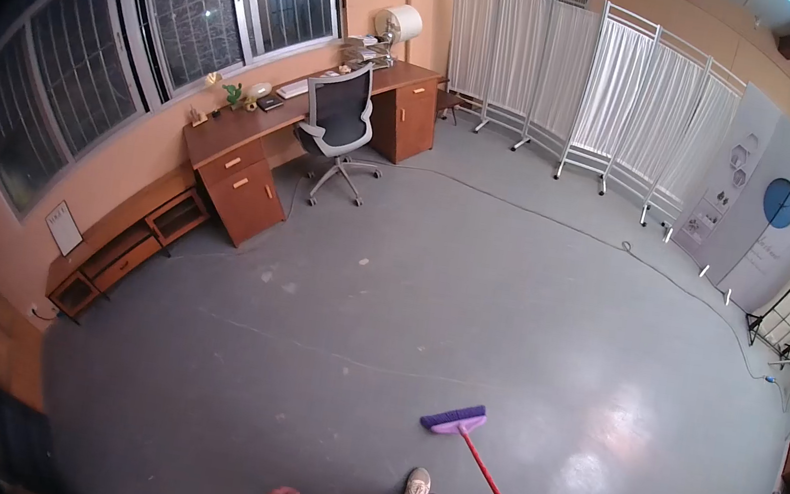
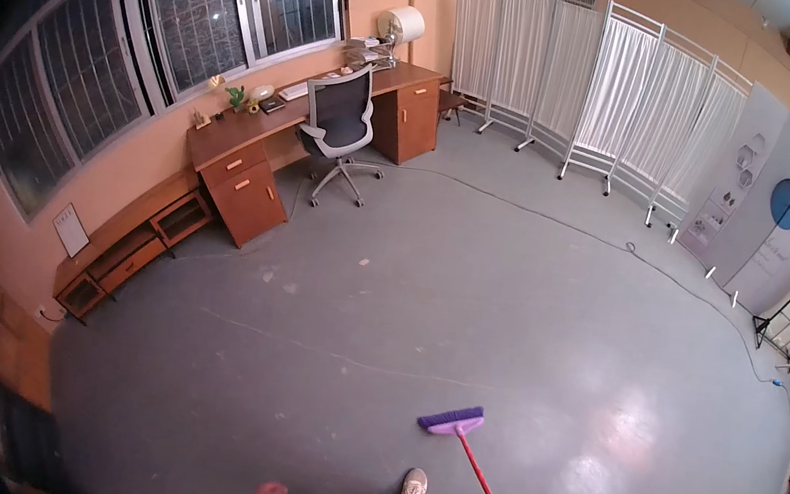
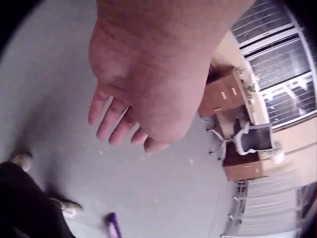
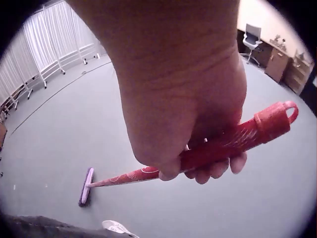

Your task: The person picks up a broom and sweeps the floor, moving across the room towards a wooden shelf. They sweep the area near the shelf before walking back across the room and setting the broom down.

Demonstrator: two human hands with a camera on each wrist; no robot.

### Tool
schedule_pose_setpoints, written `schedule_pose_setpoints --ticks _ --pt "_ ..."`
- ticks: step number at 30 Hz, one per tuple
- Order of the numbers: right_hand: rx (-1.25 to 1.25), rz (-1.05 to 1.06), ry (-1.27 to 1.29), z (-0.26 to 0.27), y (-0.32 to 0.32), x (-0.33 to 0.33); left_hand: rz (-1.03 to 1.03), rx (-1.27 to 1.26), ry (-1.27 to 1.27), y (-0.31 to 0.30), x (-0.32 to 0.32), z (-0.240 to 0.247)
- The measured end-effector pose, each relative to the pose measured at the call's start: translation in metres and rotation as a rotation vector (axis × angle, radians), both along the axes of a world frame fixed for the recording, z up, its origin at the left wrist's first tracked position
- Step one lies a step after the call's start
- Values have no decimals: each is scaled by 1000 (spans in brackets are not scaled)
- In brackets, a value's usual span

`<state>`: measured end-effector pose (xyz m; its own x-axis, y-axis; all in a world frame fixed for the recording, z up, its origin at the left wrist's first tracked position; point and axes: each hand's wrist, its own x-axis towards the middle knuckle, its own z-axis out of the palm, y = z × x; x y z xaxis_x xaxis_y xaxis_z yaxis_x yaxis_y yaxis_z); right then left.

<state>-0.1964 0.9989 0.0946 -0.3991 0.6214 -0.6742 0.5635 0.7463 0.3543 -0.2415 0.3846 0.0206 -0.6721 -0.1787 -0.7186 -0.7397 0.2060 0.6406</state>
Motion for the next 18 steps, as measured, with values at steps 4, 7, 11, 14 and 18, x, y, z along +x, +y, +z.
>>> schedule_pose_setpoints --ticks 4,7,11,14,18 --pt "20 -26 35 -10 33 31 112 93 261 12 -65 60" --pt "34 -49 67 -15 43 59 128 17 357 13 -55 79" --pt "-40 4 228 44 8 43 186 124 258 -11 28 37" --pt "-175 230 235 44 -10 30 241 123 104 -38 142 -33" --pt "-292 470 181 37 -63 -17 157 -71 56 -40 249 -56"
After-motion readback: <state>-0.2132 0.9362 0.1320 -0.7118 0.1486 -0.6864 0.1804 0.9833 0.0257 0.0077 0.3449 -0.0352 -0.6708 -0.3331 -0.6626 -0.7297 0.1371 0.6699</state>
